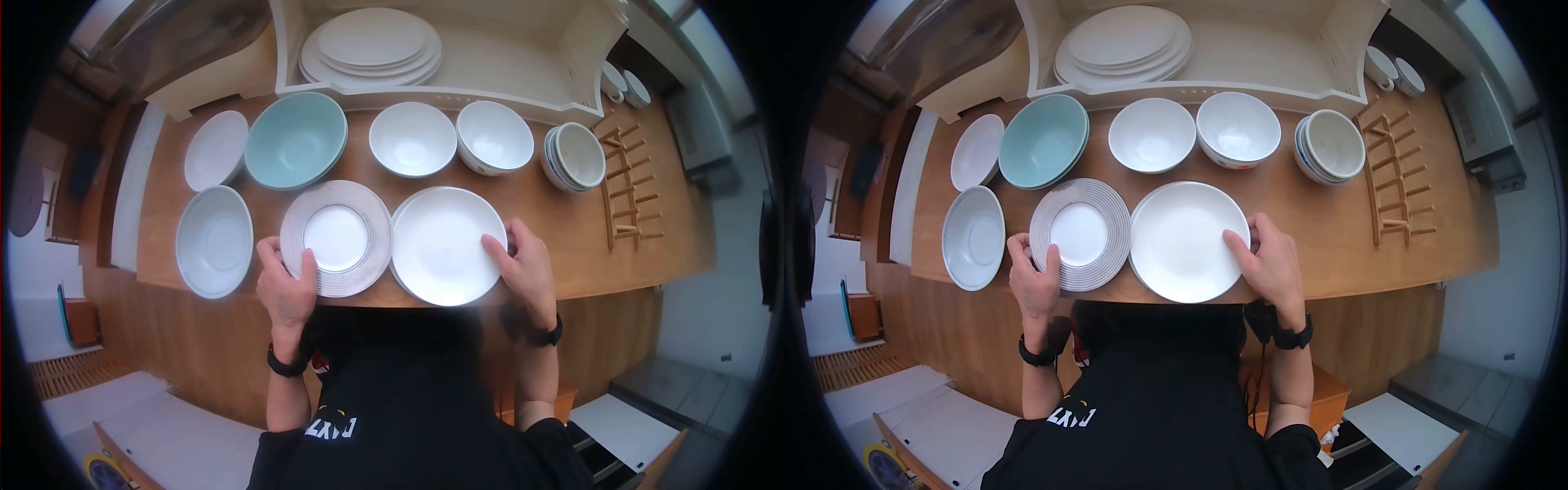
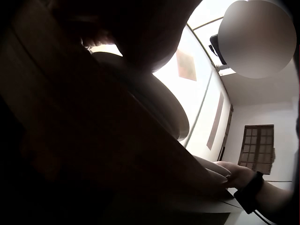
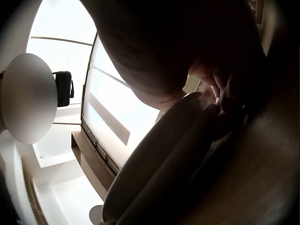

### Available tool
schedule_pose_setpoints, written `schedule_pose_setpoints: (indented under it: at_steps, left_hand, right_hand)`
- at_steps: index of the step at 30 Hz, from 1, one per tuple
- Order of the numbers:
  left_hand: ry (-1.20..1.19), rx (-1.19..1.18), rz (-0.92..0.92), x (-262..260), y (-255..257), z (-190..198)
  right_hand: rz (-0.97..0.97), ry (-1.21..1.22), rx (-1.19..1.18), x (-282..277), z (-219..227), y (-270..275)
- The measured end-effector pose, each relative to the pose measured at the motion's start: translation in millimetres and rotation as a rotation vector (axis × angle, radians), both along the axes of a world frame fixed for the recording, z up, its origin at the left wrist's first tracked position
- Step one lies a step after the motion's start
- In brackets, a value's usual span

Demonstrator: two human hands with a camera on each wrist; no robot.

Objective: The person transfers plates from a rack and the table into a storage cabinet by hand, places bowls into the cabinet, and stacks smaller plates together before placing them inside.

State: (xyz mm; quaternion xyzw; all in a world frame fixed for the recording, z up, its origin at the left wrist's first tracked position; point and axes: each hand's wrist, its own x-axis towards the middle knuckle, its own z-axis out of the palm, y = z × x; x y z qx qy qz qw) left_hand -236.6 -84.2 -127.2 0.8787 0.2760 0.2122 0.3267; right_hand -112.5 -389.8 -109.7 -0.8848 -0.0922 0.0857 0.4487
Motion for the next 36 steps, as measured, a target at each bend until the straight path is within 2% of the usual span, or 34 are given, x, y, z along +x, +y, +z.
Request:
schedule_pose_setpoints:
  at_steps: [3,5,6,8,12,15,18,24,25,27,31,36]
  left_hand:
    - [0.007,-0.006,0.003,0.3,-2.0,1.7]
    - [0.027,0.009,-0.005,0.8,-5.2,5.6]
    - [0.023,0.010,-0.008,1.1,-5.5,5.0]
    - [-0.030,-0.014,-0.020,0.8,-4.6,1.8]
    - [-0.149,-0.034,-0.029,-1.6,-3.5,-9.5]
    - [-0.236,-0.103,-0.050,-0.7,-4.0,-16.2]
    - [-0.261,-0.077,-0.044,2.3,-4.3,-18.3]
    - [-0.284,0.046,-0.037,-0.2,-2.1,-18.2]
    - [-0.291,0.049,-0.022,-0.5,-2.2,-16.5]
    - [-0.301,-0.002,-0.038,0.1,-2.4,-12.9]
    - [-0.317,0.035,-0.043,0.5,0.8,-18.6]
    - [-0.324,0.048,-0.057,1.1,3.7,-17.9]
  right_hand:
    - [-0.022,0.077,0.119,-0.9,-11.4,-7.1]
    - [-0.016,0.252,0.471,-0.8,-20.1,-10.8]
    - [-0.019,0.247,0.471,-0.5,-21.1,-11.7]
    - [-0.003,0.326,0.665,-2.5,-17.2,-9.4]
    - [-0.073,0.259,0.786,-2.8,-2.3,-23.1]
    - [-0.024,0.136,0.782,17.8,26.1,-34.0]
    - [-0.039,0.073,0.725,48.3,63.3,-20.4]
    - [0.042,-0.028,0.638,152.7,91.2,55.1]
    - [0.059,-0.030,0.639,171.6,92.3,70.3]
    - [0.051,-0.056,0.410,209.2,89.9,99.2]
    - [0.014,-0.019,0.387,274.3,63.9,147.1]
    - [0.015,-0.012,0.376,321.1,39.4,169.1]
